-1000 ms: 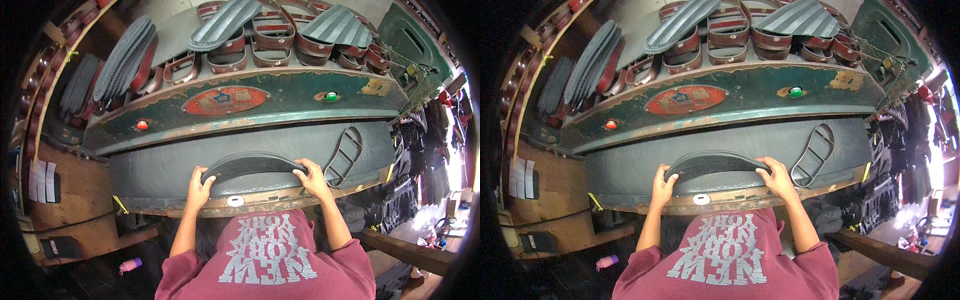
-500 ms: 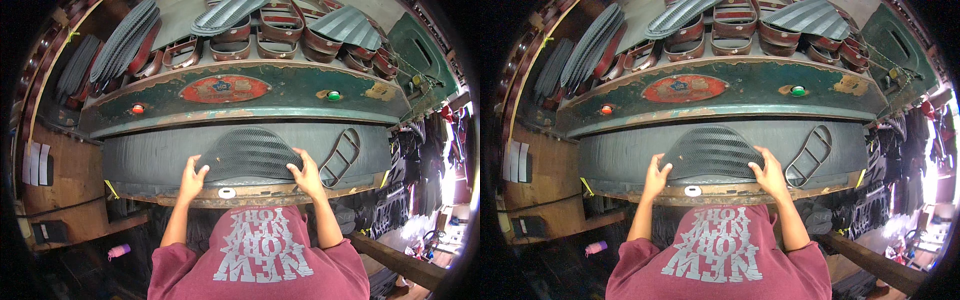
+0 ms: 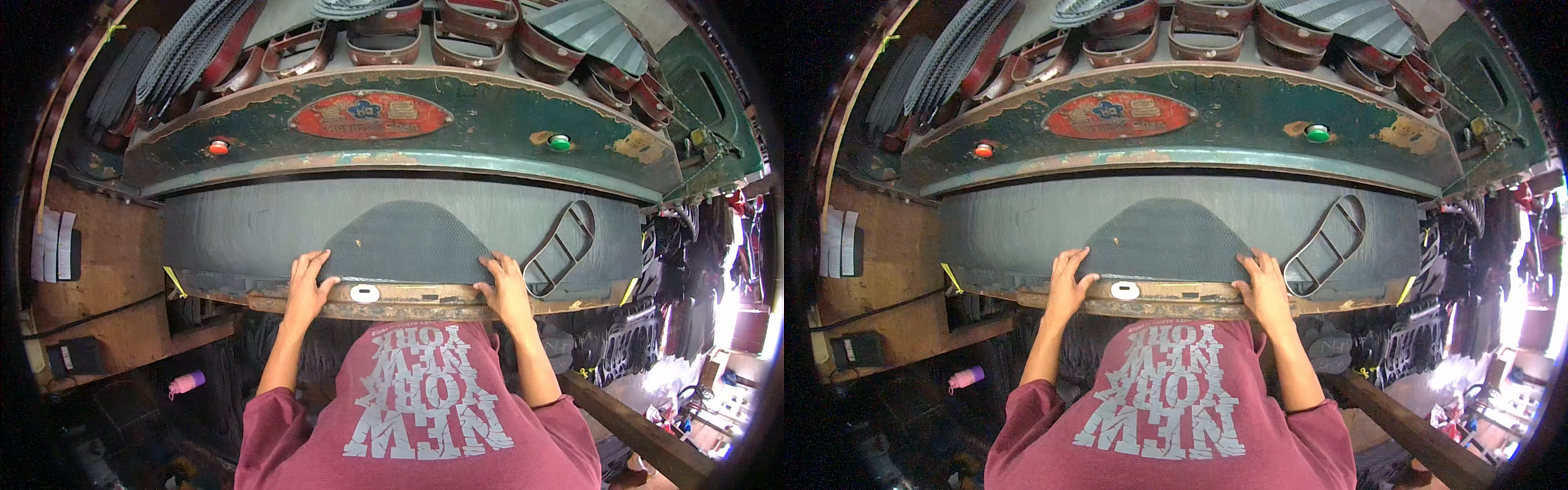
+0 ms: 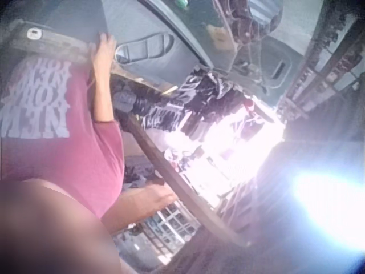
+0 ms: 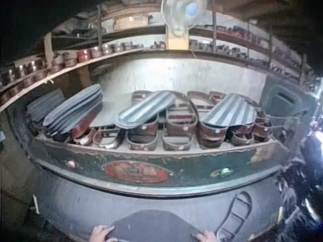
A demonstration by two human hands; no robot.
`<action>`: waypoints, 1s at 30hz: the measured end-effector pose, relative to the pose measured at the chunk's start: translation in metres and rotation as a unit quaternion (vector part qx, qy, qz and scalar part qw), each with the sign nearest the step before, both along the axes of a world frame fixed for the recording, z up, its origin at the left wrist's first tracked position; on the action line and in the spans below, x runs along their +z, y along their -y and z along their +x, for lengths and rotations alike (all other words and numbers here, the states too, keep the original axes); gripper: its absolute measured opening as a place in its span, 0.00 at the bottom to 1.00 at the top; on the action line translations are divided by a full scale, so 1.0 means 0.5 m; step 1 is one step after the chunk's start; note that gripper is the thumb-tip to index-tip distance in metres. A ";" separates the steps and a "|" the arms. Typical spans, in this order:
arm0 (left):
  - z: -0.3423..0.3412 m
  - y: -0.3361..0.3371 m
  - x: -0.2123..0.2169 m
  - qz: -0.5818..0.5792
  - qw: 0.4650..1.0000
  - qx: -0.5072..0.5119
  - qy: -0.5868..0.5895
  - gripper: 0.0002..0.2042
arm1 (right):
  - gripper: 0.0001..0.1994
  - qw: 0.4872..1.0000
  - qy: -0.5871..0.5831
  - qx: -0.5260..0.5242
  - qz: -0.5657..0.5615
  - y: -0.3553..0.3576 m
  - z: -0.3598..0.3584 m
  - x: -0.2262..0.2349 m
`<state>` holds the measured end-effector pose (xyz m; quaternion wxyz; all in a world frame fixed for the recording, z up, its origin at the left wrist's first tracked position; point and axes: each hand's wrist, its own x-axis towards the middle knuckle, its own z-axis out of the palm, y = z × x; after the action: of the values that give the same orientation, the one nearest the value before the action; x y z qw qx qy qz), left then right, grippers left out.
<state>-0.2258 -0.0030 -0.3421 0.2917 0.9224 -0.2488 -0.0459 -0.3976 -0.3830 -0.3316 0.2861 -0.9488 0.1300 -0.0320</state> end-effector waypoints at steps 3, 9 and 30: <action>0.002 -0.002 -0.014 -0.027 1.000 0.013 0.003 0.30 | 0.29 1.000 -0.002 0.009 -0.008 0.011 0.005 -0.011; 0.003 0.011 -0.018 -0.075 0.992 0.074 -0.065 0.28 | 0.29 0.999 0.007 0.026 -0.027 0.028 0.033 -0.021; 0.001 -0.013 0.050 -0.097 0.991 0.081 -0.047 0.22 | 0.31 0.896 -0.153 -0.417 -0.025 0.093 0.049 -0.020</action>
<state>-0.2251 0.0037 -0.3172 0.3935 0.9040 -0.1623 -0.0406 -0.3729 -0.4297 -0.3414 0.1992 -0.8078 0.5547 -0.0059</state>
